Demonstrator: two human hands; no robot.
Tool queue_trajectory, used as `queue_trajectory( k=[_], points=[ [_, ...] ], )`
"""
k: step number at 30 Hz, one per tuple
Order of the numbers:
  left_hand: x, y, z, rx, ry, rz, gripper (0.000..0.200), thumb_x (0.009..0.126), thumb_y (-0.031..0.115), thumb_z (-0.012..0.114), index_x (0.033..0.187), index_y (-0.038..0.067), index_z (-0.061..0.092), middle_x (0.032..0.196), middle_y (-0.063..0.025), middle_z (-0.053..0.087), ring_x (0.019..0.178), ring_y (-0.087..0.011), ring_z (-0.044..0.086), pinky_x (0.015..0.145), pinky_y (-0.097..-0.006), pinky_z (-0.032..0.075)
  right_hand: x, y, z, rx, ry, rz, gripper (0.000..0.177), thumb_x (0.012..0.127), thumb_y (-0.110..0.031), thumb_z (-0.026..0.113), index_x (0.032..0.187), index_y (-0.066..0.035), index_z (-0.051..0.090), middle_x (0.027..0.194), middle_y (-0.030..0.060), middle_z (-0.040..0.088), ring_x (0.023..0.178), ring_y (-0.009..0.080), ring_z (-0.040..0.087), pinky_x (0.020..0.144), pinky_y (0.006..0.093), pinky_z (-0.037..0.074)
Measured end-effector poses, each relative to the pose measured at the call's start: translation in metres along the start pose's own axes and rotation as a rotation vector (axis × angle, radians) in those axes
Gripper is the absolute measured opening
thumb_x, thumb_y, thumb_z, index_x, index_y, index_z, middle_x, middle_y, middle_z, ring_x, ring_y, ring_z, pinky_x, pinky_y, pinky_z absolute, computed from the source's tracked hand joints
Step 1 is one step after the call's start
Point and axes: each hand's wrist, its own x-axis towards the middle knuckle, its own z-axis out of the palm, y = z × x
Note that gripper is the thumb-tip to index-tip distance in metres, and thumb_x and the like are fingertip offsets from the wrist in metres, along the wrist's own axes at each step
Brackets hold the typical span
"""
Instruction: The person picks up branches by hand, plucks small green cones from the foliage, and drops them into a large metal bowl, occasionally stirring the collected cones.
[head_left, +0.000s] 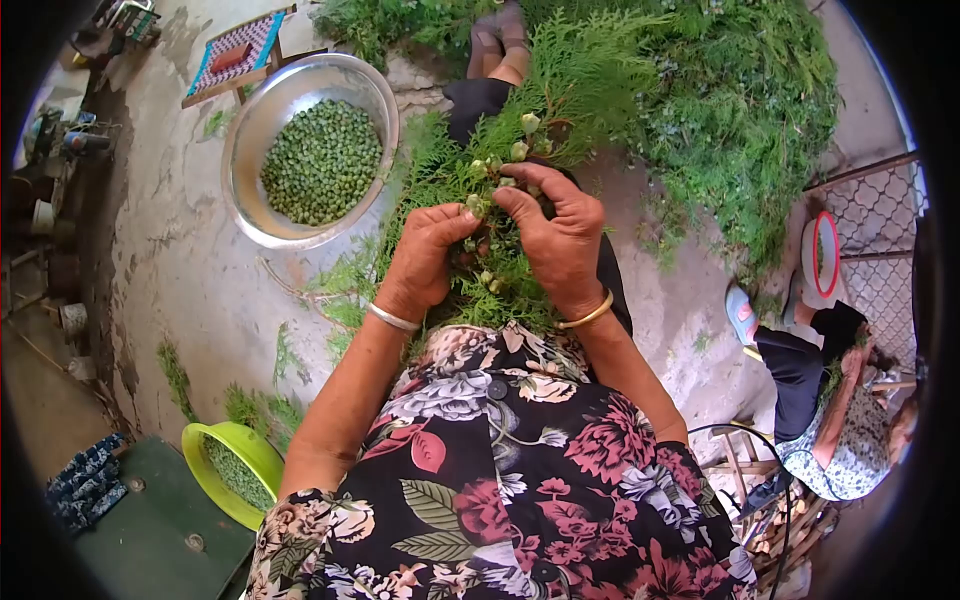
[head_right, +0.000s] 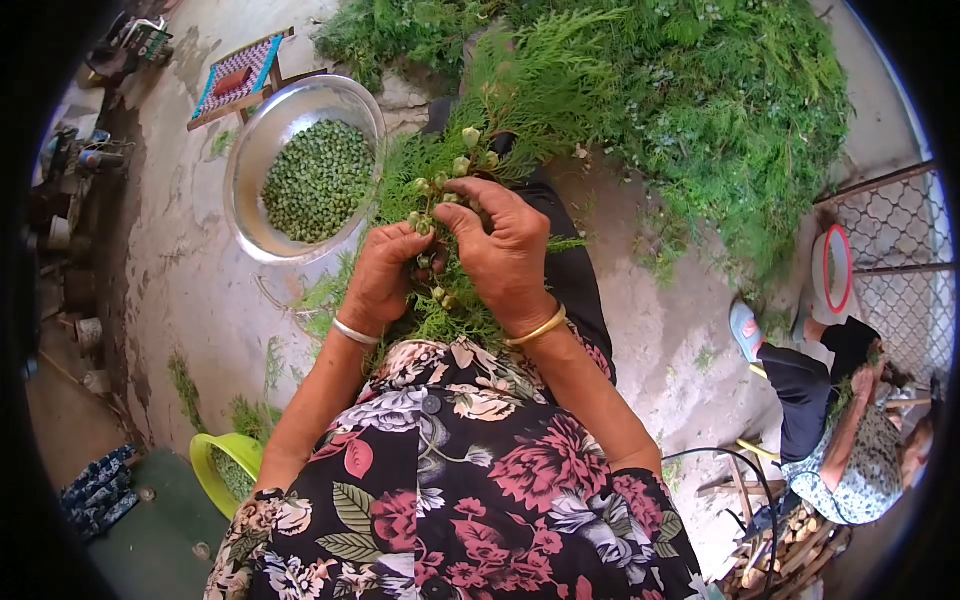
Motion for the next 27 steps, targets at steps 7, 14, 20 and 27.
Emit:
queue_trajectory(
  k=[7, 14, 20, 27],
  points=[
    [-0.001, -0.002, 0.001, 0.01, 0.011, -0.026, 0.011, 0.086, 0.013, 0.06, 0.082, 0.003, 0.063, 0.071, -0.0028, 0.062, 0.061, -0.0091, 0.056, 0.049, -0.0193, 0.038, 0.002, -0.002, -0.003, -0.096, 0.024, -0.004, 0.01, 0.082, -0.006, 0.066, 0.084, 0.001, 0.061, 0.076, 0.007, 0.065, 0.063, 0.0105, 0.057, 0.054, 0.025, 0.045],
    [0.003, -0.001, -0.004, 0.035, 0.03, 0.004, 0.011, 0.086, 0.013, 0.06, 0.082, 0.004, 0.063, 0.07, -0.0035, 0.062, 0.06, -0.0088, 0.055, 0.048, -0.0191, 0.037, 0.02, -0.03, -0.022, 0.86, -0.047, 0.664, 0.015, 0.09, -0.014, 0.059, 0.085, 0.001, 0.061, 0.07, 0.0046, 0.06, 0.055, 0.0085, 0.051, 0.045, 0.02, 0.037],
    [0.003, -0.002, -0.002, 0.016, 0.043, 0.011, 0.01, 0.086, 0.013, 0.06, 0.082, 0.004, 0.063, 0.072, -0.0028, 0.062, 0.06, -0.0087, 0.055, 0.049, -0.0192, 0.038, -0.005, -0.002, -0.013, 0.305, -0.068, 0.45, 0.01, 0.084, -0.01, 0.066, 0.083, 0.0, 0.064, 0.072, 0.0055, 0.063, 0.052, 0.0045, 0.051, 0.041, 0.0194, 0.04],
    [0.004, -0.004, -0.002, 0.001, 0.031, 0.005, 0.011, 0.085, 0.014, 0.062, 0.085, 0.003, 0.064, 0.072, -0.0013, 0.061, 0.061, -0.0077, 0.055, 0.049, -0.019, 0.039, -0.001, 0.001, 0.001, -0.086, -0.135, -0.112, 0.017, 0.078, 0.001, 0.066, 0.095, 0.0, 0.062, 0.079, 0.0126, 0.066, 0.062, 0.0168, 0.064, 0.054, 0.0278, 0.048]
  ],
)
